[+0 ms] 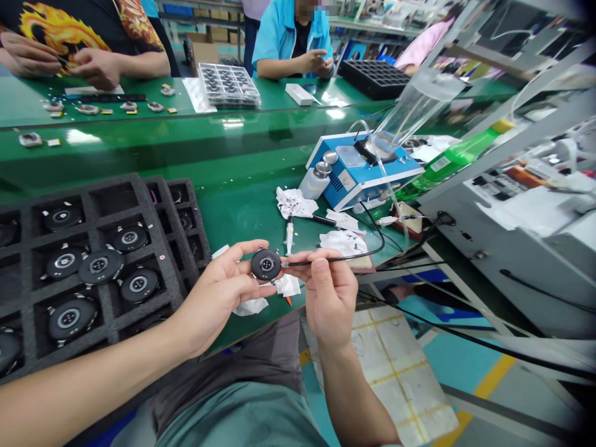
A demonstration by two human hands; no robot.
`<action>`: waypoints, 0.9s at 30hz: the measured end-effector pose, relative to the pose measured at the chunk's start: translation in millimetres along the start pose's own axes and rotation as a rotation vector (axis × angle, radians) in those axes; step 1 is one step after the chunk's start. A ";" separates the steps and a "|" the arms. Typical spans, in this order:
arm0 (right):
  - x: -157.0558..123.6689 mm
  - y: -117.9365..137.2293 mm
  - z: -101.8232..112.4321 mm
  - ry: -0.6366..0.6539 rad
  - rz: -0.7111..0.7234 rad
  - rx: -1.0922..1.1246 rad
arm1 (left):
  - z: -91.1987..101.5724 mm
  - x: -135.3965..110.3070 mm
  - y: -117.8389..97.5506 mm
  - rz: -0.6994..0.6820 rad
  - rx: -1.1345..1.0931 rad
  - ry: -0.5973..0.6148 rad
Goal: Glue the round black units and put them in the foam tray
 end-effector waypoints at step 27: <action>-0.2 1.0 -1.6 -0.001 -0.013 -0.001 | -0.9 -1.8 0.2 0.008 -0.026 0.001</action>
Point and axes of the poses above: each hand's wrist, its own x-axis towards the middle knuckle, its own z-axis out of the back of the hand, y = z × x, the point moved 8 cm from there along x, towards the middle knuckle, and after that the axes turned 9 degrees about -y, right-handed, at the moved point
